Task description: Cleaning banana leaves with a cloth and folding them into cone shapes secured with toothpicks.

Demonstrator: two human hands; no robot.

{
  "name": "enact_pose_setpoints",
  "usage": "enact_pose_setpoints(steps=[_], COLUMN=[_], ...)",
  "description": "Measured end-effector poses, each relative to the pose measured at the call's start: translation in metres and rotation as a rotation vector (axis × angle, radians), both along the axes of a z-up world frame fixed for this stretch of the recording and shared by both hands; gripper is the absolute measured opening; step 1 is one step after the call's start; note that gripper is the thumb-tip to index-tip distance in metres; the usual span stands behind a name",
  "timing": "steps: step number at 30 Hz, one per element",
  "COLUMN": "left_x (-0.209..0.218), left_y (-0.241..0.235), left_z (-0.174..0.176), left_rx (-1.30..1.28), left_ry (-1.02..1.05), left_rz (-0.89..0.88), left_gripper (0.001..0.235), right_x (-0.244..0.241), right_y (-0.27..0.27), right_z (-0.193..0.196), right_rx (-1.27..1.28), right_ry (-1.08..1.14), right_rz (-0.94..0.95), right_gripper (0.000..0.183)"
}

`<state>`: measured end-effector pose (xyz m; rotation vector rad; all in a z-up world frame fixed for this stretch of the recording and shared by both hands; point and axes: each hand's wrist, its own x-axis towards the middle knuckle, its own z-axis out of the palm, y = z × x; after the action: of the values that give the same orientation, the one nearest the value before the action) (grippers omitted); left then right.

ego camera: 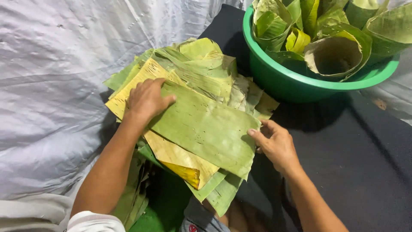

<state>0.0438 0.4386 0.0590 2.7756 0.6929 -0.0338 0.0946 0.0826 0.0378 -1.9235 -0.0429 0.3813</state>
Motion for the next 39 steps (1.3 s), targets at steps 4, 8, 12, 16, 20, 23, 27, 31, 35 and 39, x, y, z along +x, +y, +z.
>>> enact_pose_setpoints(steps=[4, 8, 12, 16, 20, 23, 27, 31, 35, 39], left_x=[-0.013, -0.017, -0.011, -0.008, -0.007, -0.018, -0.030, -0.026, -0.002, 0.017], left_y=[-0.013, -0.016, 0.000, 0.012, 0.035, 0.029, -0.013, -0.058, -0.098, -0.165], left_z=[0.003, -0.001, -0.023, -0.029, -0.047, -0.038, -0.005, 0.015, 0.003, -0.019], left_rx=[0.011, -0.034, -0.101, -0.136, -0.187, -0.279, -0.407, -0.381, -0.418, -0.659], left_ry=[-0.019, -0.058, -0.156, -0.221, -0.317, -0.396, -0.446, -0.433, -0.479, -0.549], left_rz=[-0.007, 0.078, 0.161, 0.179, 0.211, 0.225, 0.152, 0.061, -0.081, -0.210], left_gripper=[0.081, 0.092, 0.105, 0.104, 0.059, 0.040, 0.040, 0.038, 0.035, 0.036], right_x=[-0.006, -0.011, -0.018, -0.020, -0.022, -0.024, -0.026, -0.029, -0.031, -0.031], right_y=[-0.006, -0.007, -0.003, 0.001, -0.005, -0.018, -0.055, -0.101, -0.154, -0.226], right_z=[-0.031, -0.056, -0.059, -0.061, -0.058, -0.052, -0.047, -0.041, -0.049, -0.072], right_rx=[0.115, 0.284, 0.372, 0.392, 0.397, 0.404, 0.415, 0.413, 0.391, 0.287], right_ry=[0.020, 0.018, -0.020, -0.064, -0.090, -0.072, -0.048, -0.076, -0.114, -0.198], right_rz=[-0.024, -0.058, -0.111, -0.140, -0.167, -0.192, -0.249, -0.330, -0.413, -0.485], right_gripper=[0.044, 0.030, 0.021, 0.017, 0.016, 0.016, 0.018, 0.020, 0.019, 0.023])
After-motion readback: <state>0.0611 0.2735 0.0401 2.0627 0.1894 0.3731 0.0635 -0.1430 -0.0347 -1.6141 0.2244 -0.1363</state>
